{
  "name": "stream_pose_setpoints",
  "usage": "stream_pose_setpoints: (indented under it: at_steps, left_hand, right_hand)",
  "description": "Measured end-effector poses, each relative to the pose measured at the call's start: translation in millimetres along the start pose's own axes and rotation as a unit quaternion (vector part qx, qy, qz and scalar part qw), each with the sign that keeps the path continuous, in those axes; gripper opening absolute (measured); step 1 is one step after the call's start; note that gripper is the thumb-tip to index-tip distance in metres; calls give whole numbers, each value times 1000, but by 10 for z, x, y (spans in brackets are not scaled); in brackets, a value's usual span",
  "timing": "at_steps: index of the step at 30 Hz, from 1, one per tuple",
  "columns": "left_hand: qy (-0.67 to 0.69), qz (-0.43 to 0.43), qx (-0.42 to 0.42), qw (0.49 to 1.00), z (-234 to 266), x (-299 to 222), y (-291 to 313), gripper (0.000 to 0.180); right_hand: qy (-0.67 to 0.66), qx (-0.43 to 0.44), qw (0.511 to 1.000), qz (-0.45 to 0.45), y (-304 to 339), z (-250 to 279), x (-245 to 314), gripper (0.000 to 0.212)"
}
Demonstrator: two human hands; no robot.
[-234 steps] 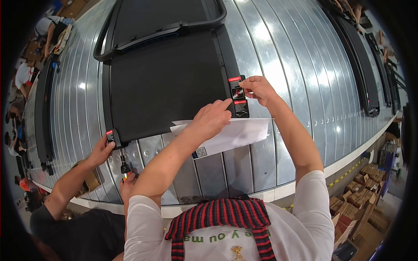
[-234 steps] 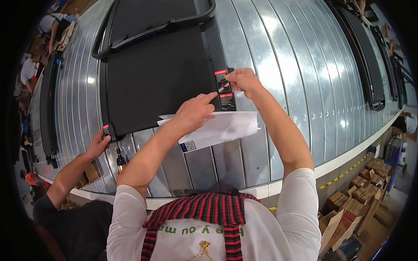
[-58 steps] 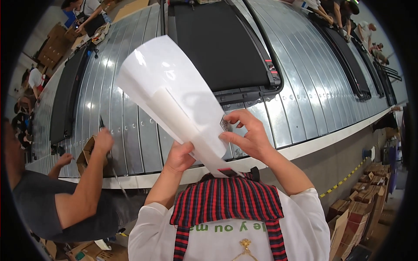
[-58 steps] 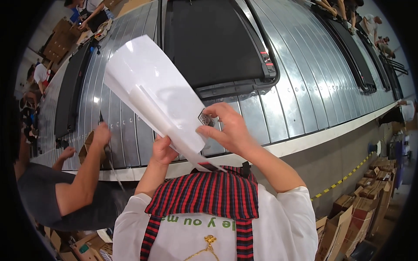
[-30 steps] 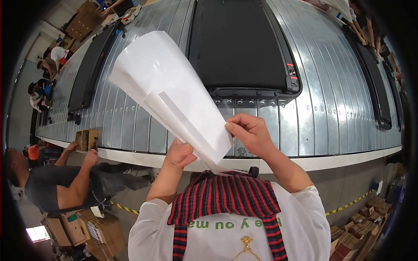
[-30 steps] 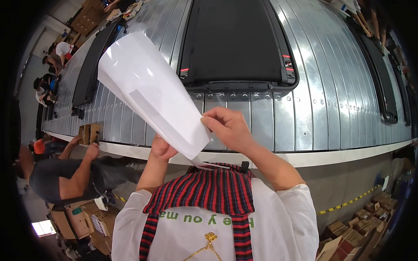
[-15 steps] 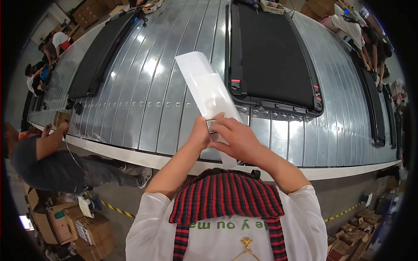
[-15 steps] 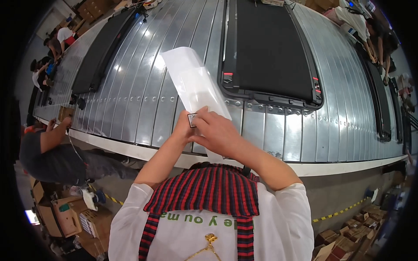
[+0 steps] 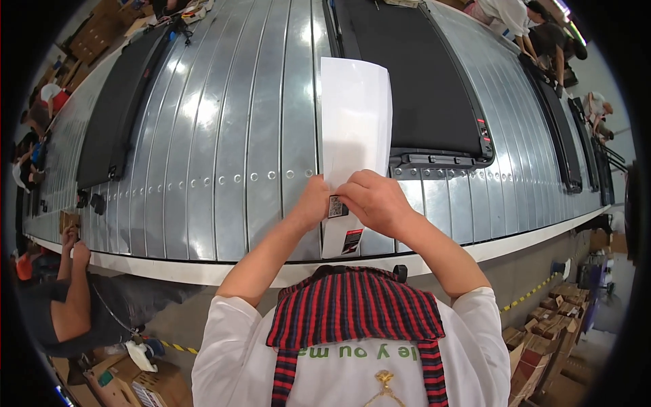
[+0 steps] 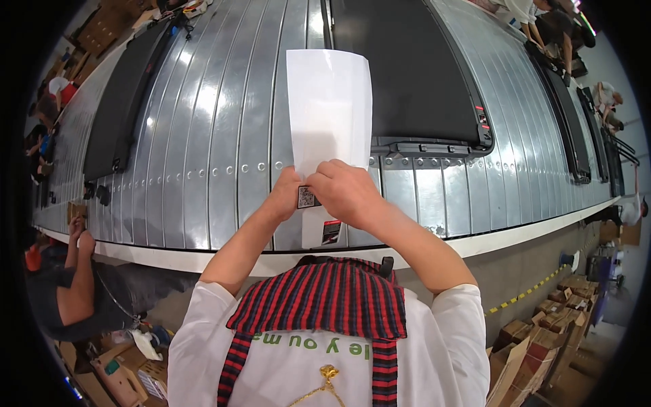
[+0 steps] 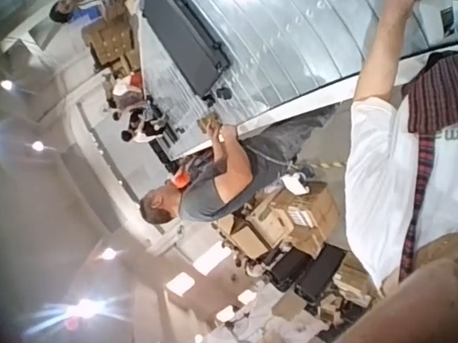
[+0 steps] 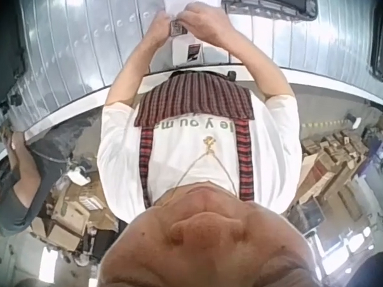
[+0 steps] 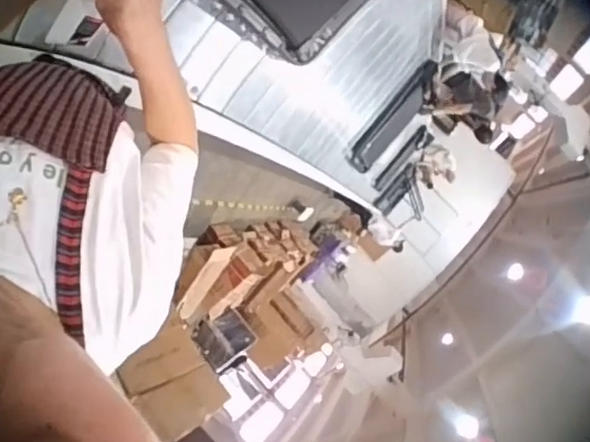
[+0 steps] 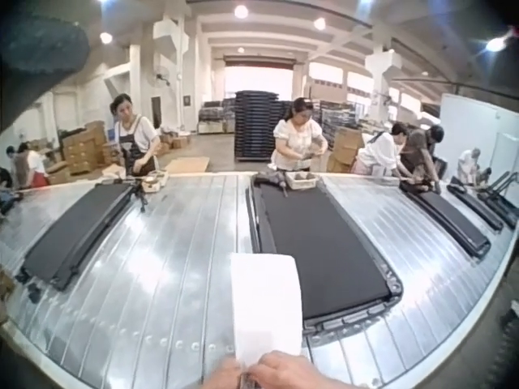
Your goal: Applying warning labels and QR code stickers to treadmill frames on an industrial assembly line.
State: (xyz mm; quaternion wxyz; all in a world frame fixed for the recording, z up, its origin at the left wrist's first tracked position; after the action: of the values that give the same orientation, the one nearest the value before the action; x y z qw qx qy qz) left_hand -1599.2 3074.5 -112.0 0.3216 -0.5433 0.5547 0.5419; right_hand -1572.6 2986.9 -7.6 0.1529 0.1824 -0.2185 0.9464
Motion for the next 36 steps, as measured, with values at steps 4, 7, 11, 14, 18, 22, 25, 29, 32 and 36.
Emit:
stream_pose_setpoints:
  at_steps: [4,7,11,14,18,22,25,29,32,36]
  left_hand:
    - [-24,-46,7,999,69,2,-26,23]
    - [-97,-34,-103,989,412,2,-55,26]
    - [-367,29,-31,929,975,-76,-58,24]
    - [-455,71,169,871,931,-26,37,22]
    - [-498,109,282,813,696,149,-182,18]
    - [-707,-43,182,682,593,425,-680,10]
    - [-716,-108,151,673,430,416,-887,8]
    - [-703,-204,124,670,335,339,-1103,6]
    - [-686,-294,91,659,262,169,-1225,3]
    - [-681,-274,114,670,200,73,-1376,7]
  right_hand:
    - [17,31,999,5,-7,-134,-48,10]
    - [-119,-12,992,-31,44,-63,-137,10]
    - [-311,-125,920,-205,273,323,-853,2]
    - [-398,-178,829,-351,388,515,-1522,3]
    - [-435,-177,783,-408,231,265,-2125,7]
    - [-443,-71,758,-473,-75,-331,-2500,10]
    - [-434,-24,752,-495,-212,-591,-2745,10]
    - [-424,32,742,-518,-333,-763,-2907,10]
    - [-425,49,743,-514,-415,-845,-2945,11]
    - [-422,62,736,-527,-454,-916,-3000,11]
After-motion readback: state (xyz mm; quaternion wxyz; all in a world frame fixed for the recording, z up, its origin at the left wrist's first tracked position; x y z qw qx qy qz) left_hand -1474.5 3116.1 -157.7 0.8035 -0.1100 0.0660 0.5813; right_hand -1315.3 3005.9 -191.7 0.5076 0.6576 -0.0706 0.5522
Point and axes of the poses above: each hand's wrist, its own y-axis away from the middle knuckle, its own z-axis out of the back of the hand, x = y × z, the point moved 6 cm from there along -y, towards the middle knuckle, and after that the axes turned 4 degrees about -x, right-handed, at the moved point
